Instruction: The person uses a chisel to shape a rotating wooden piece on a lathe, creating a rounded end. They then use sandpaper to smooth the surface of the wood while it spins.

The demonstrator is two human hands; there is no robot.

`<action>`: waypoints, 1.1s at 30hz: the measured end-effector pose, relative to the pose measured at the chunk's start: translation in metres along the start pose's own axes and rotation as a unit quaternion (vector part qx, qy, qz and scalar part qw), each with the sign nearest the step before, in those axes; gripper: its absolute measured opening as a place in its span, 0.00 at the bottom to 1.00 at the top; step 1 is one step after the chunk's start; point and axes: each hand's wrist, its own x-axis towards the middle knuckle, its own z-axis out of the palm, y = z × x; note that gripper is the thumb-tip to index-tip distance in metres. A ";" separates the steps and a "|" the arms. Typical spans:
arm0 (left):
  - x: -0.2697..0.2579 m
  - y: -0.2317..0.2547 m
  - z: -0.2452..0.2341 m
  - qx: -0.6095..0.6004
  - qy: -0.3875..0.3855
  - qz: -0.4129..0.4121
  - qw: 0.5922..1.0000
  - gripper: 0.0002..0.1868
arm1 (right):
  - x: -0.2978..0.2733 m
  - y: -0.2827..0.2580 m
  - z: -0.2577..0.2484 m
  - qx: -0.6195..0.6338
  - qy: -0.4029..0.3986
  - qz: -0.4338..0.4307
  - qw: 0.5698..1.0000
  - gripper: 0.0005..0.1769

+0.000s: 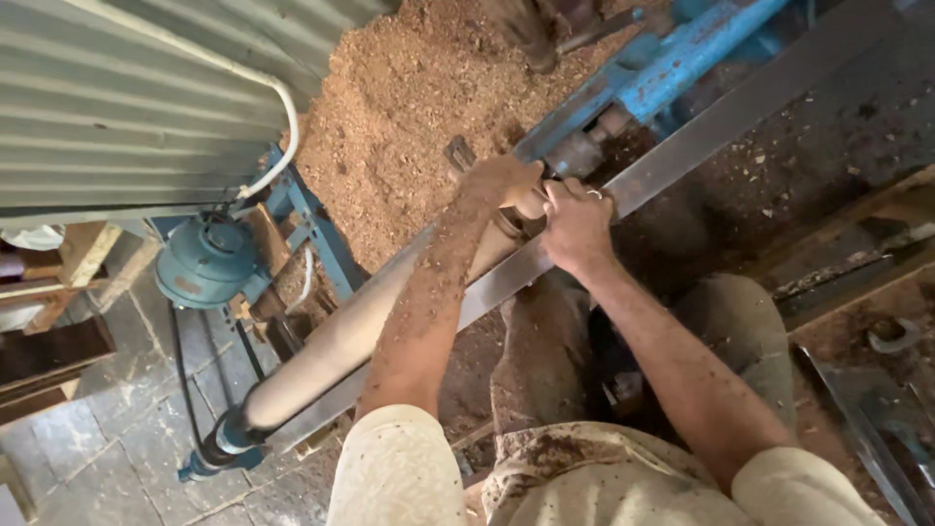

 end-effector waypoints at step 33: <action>-0.041 0.000 -0.012 -0.024 0.013 0.019 0.999 0.34 | -0.005 -0.001 0.003 0.027 0.027 -0.012 0.999 0.20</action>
